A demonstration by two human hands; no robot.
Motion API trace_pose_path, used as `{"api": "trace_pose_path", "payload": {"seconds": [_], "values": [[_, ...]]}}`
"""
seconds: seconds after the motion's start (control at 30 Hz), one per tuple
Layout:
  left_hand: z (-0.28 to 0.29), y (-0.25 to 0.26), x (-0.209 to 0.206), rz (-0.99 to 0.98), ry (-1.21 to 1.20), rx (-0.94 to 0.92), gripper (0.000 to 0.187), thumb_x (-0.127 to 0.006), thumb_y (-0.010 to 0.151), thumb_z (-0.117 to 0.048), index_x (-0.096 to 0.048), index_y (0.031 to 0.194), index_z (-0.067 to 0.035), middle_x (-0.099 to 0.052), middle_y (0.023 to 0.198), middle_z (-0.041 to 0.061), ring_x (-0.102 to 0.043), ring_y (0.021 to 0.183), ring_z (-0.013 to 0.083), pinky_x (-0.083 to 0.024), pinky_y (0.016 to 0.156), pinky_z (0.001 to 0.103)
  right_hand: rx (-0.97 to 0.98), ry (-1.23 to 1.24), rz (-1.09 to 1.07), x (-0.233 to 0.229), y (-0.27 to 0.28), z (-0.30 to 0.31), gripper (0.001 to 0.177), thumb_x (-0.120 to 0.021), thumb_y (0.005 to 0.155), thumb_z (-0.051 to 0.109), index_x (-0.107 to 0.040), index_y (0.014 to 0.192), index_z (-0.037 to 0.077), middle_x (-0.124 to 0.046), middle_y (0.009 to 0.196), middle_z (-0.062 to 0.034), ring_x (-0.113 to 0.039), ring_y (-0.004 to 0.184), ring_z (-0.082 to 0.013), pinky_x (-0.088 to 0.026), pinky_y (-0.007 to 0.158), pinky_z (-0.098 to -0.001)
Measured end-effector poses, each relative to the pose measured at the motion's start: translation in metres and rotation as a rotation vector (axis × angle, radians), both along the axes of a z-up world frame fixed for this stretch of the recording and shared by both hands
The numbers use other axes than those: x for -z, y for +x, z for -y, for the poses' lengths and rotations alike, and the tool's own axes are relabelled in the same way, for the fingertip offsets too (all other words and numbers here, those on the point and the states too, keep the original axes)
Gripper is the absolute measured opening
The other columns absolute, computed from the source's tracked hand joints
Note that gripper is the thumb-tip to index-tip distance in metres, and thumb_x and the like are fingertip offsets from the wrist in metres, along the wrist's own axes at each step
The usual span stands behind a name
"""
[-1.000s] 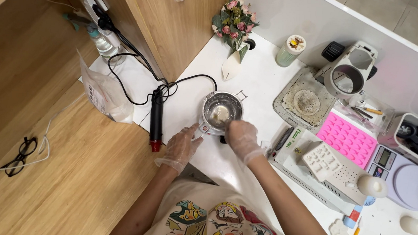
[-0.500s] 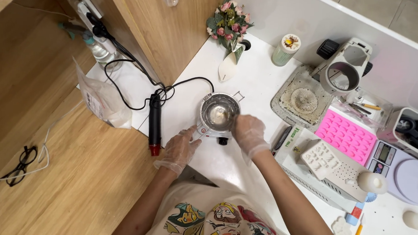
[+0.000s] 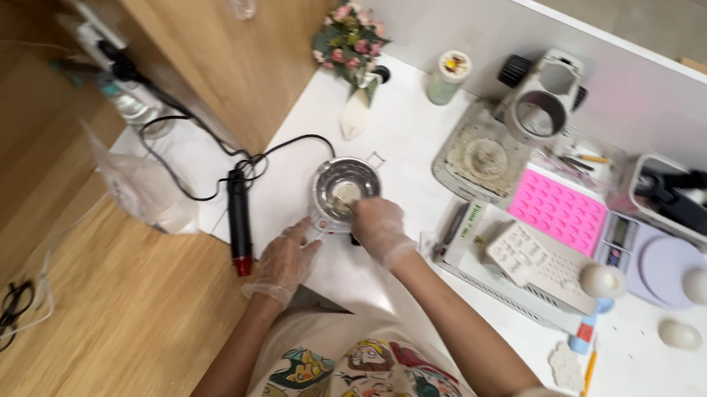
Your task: Melting wax in a pot on a heater and cleaning a silicone mold with a tool.
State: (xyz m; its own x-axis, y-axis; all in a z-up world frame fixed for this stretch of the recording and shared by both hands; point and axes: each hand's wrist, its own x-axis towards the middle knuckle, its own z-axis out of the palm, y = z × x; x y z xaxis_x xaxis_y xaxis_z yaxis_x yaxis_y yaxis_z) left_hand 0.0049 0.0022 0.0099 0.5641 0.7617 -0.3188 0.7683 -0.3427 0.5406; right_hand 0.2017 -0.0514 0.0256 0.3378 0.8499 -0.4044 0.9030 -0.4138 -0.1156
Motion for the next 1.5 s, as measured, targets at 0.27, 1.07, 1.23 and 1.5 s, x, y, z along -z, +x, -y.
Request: {"api": "trace_pose_path", "payload": {"seconds": [0.27, 1.07, 1.23, 1.5], "values": [[-0.001, -0.002, 0.004, -0.008, 0.013, 0.006, 0.058, -0.071, 0.089, -0.037, -0.057, 0.141, -0.013, -0.073, 0.109, 0.015, -0.073, 0.092, 0.0324, -0.058, 0.085, 0.045, 0.168, -0.083, 0.009, -0.016, 0.001, 0.002, 0.023, -0.056, 0.101, 0.024, -0.076, 0.097, 0.013, -0.071, 0.083, -0.0098, -0.071, 0.077, -0.0227, -0.060, 0.066, -0.0382], [0.001, 0.004, -0.012, -0.109, -0.034, -0.030, 0.058, -0.067, 0.092, -0.038, -0.054, 0.143, -0.012, -0.073, 0.110, 0.013, -0.072, 0.100, 0.0328, -0.058, 0.090, 0.044, 0.219, 0.035, -0.145, -0.008, 0.006, 0.003, 0.031, -0.051, 0.104, 0.027, -0.074, 0.091, 0.012, -0.066, 0.074, -0.0079, -0.064, 0.068, -0.0209, -0.054, 0.062, -0.0368], [-0.001, 0.004, -0.015, -0.106, -0.042, -0.046, 0.057, -0.068, 0.093, -0.038, -0.054, 0.143, -0.014, -0.073, 0.108, 0.014, -0.072, 0.097, 0.0334, -0.057, 0.088, 0.045, 0.249, 0.318, -0.171, -0.019, 0.016, 0.020, 0.024, -0.055, 0.103, 0.028, -0.070, 0.103, 0.008, -0.074, 0.081, -0.0164, -0.073, 0.077, -0.0327, -0.057, 0.073, -0.0450], [-0.001, 0.003, 0.002, -0.035, 0.014, -0.008, 0.056, -0.070, 0.092, -0.036, -0.055, 0.140, -0.011, -0.073, 0.104, 0.013, -0.072, 0.093, 0.0314, -0.058, 0.083, 0.044, 0.348, 0.062, -0.176, -0.043, 0.010, 0.005, 0.028, -0.043, 0.110, 0.030, -0.065, 0.113, 0.012, -0.073, 0.082, -0.0180, -0.074, 0.076, -0.0318, -0.062, 0.070, -0.0450]]}}
